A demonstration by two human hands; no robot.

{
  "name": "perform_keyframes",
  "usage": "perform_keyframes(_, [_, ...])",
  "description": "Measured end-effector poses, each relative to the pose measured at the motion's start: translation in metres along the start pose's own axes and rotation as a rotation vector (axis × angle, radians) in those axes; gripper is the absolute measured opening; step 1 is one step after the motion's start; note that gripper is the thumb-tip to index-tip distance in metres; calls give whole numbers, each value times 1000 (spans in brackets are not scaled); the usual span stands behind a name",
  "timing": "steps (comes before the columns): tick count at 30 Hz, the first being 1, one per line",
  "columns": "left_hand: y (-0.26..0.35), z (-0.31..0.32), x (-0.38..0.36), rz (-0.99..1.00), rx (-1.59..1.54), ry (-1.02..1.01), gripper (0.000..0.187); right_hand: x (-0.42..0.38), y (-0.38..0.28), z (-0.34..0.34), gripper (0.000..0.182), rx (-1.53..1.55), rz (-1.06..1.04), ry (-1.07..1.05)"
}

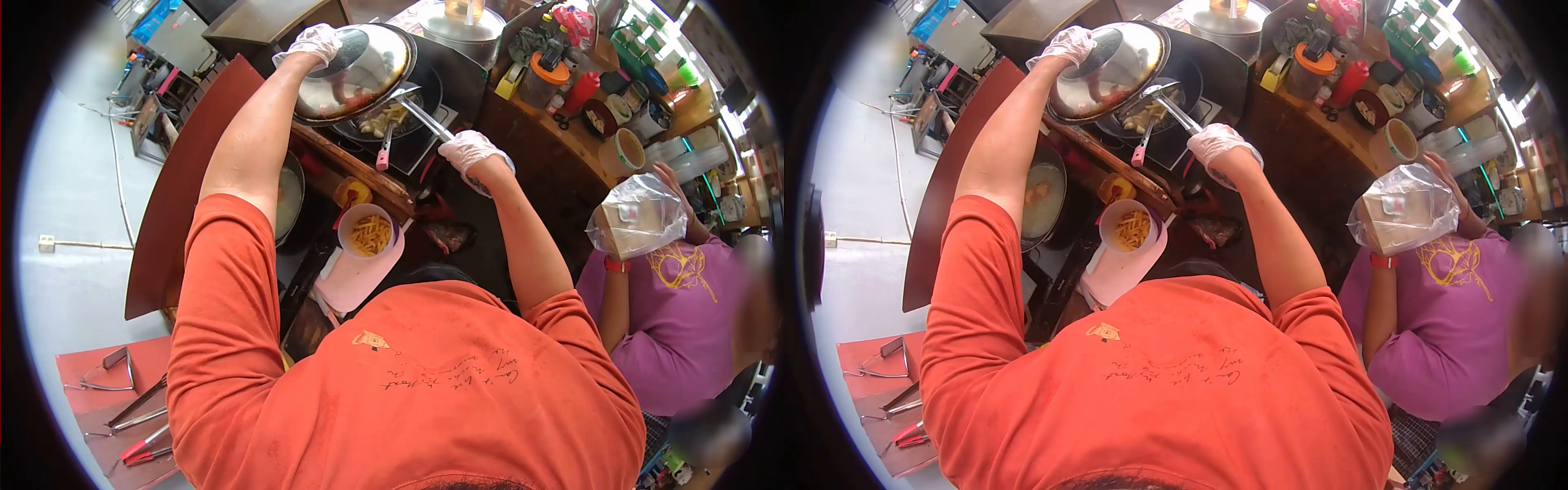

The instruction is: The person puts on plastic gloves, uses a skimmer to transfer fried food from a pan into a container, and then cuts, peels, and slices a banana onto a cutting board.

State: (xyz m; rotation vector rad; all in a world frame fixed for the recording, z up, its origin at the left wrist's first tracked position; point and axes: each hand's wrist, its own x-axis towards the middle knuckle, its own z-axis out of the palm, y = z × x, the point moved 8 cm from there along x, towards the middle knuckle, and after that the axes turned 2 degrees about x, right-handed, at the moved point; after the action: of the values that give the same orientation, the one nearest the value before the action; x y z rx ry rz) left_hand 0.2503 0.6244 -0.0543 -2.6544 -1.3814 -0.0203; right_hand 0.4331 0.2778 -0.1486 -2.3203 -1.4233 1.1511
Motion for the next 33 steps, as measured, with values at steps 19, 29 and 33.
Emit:
perform_keyframes(19, [-18, -48, -41, -146, -65, 112, 39, 15, -34, 32, 38, -53, -102, 136])
perform_keyframes(29, [-34, -43, -33, -198, -87, 197, 40, 51, -35, 39, 40, -87, -359, 347])
perform_keyframes(33, [-32, -43, -37, -239, -143, 222, 40, 69, -26, 50, 40, -193, -371, 245])
